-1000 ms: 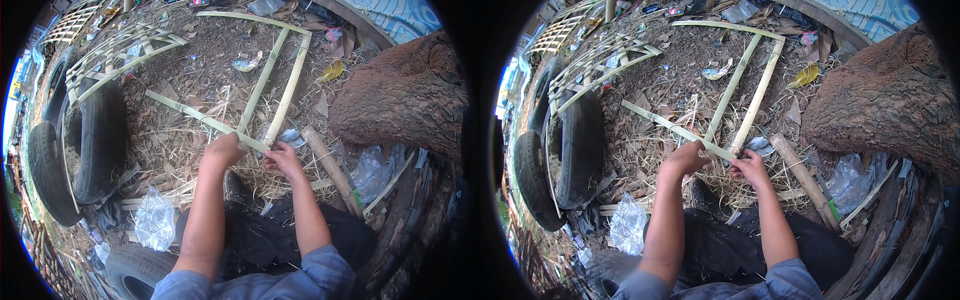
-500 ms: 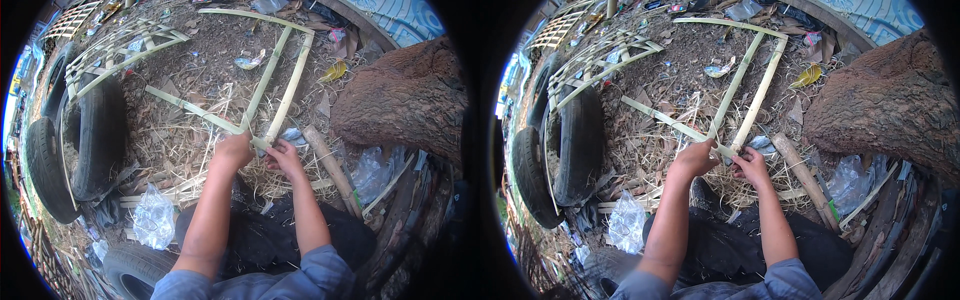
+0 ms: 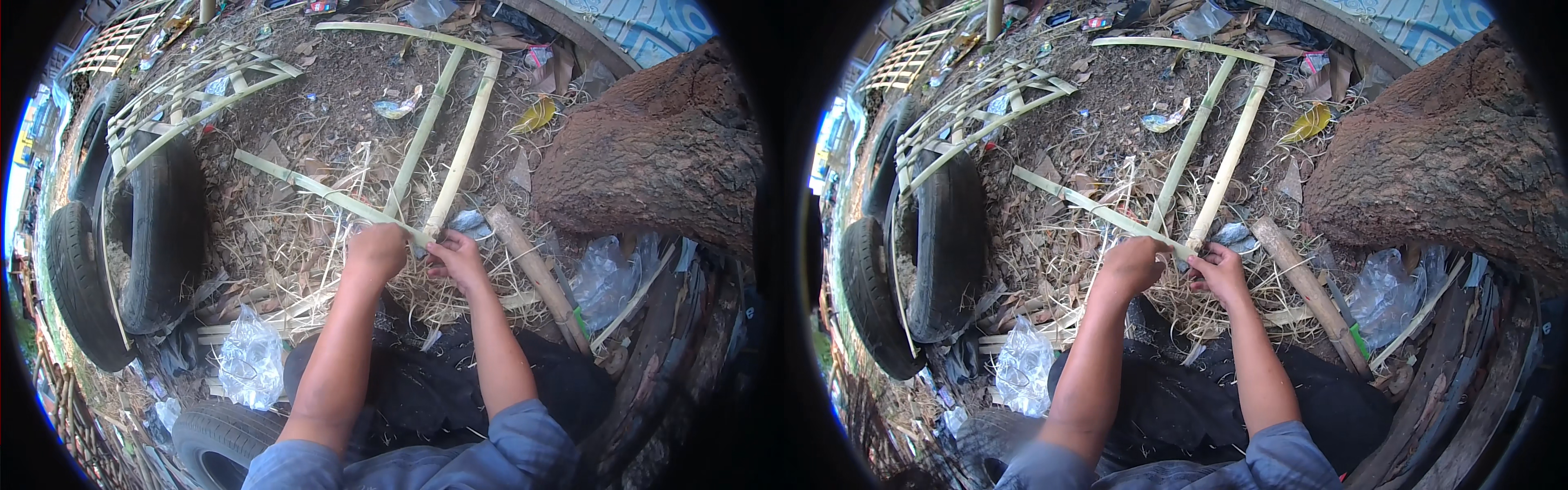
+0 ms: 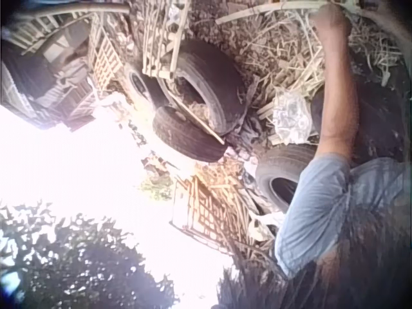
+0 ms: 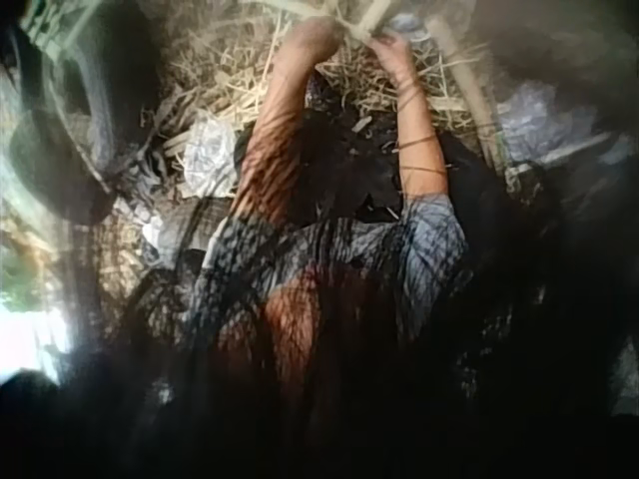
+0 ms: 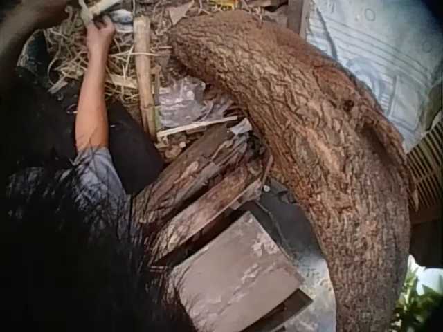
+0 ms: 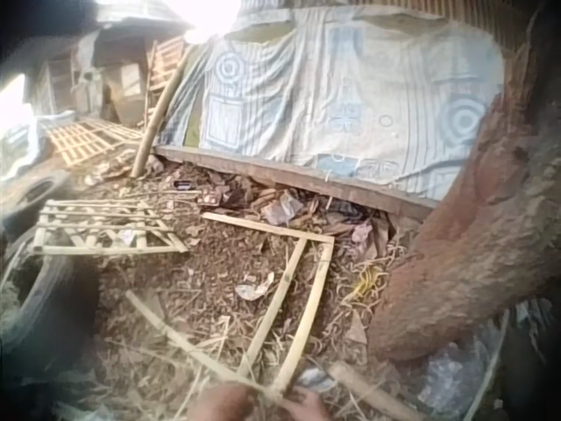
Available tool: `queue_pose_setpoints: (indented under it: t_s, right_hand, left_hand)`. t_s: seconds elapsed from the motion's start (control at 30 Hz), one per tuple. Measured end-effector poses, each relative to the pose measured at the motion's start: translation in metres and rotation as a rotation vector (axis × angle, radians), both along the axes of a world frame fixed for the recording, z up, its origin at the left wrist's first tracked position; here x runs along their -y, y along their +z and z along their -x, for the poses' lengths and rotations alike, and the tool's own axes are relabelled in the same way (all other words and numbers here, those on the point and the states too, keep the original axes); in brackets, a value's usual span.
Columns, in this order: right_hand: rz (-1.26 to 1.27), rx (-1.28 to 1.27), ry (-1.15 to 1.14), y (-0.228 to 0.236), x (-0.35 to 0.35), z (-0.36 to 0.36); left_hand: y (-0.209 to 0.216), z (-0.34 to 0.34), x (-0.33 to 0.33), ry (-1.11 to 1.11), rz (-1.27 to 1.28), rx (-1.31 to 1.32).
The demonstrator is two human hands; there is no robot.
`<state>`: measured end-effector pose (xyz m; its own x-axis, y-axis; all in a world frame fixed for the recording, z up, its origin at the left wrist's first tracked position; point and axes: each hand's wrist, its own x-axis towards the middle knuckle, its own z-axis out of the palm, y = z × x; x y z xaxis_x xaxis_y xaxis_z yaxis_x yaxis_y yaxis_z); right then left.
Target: The person carves a bamboo strip with a knife, fits it into a bamboo frame by hand, and hammers the joints with a piece of wood.
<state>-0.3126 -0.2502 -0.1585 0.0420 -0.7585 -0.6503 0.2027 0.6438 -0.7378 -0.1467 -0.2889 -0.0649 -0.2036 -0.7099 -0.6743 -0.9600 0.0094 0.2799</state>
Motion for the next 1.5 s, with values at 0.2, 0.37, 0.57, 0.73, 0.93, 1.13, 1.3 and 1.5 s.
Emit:
queue_pose_setpoints:
  t_s: [0.2,0.37,0.57,0.73,0.93,1.13,1.3,1.5]
  right_hand:
    - [-0.013,-0.018,0.012,-0.004,-0.001,0.000]
    - [-0.032,0.013,0.002,-0.009,0.001,0.002]
    - [-0.025,0.043,0.002,-0.006,0.003,0.002]
    - [-0.031,0.020,0.015,-0.002,0.002,0.003]
    - [-0.024,0.059,0.016,0.000,0.000,0.005]
    - [-0.035,0.078,0.021,-0.003,0.001,0.003]
    - [-0.038,0.045,0.000,-0.004,0.001,0.004]
    - [-0.058,0.032,0.012,-0.005,0.002,0.004]
  left_hand:
    - [-0.021,-0.005,0.001,0.055,0.432,-0.017]
    - [-0.028,-0.005,0.004,0.097,0.286,0.030]
    - [-0.024,-0.005,0.009,0.107,0.218,0.016]
    - [-0.019,-0.004,0.009,0.083,0.207,0.038]
    - [-0.024,-0.003,0.005,0.079,0.280,0.024]
    - [-0.039,-0.001,0.008,0.128,0.357,0.038]
    - [-0.042,0.002,0.011,0.163,0.405,0.014]
    - [-0.039,0.001,0.015,0.113,0.304,0.136]
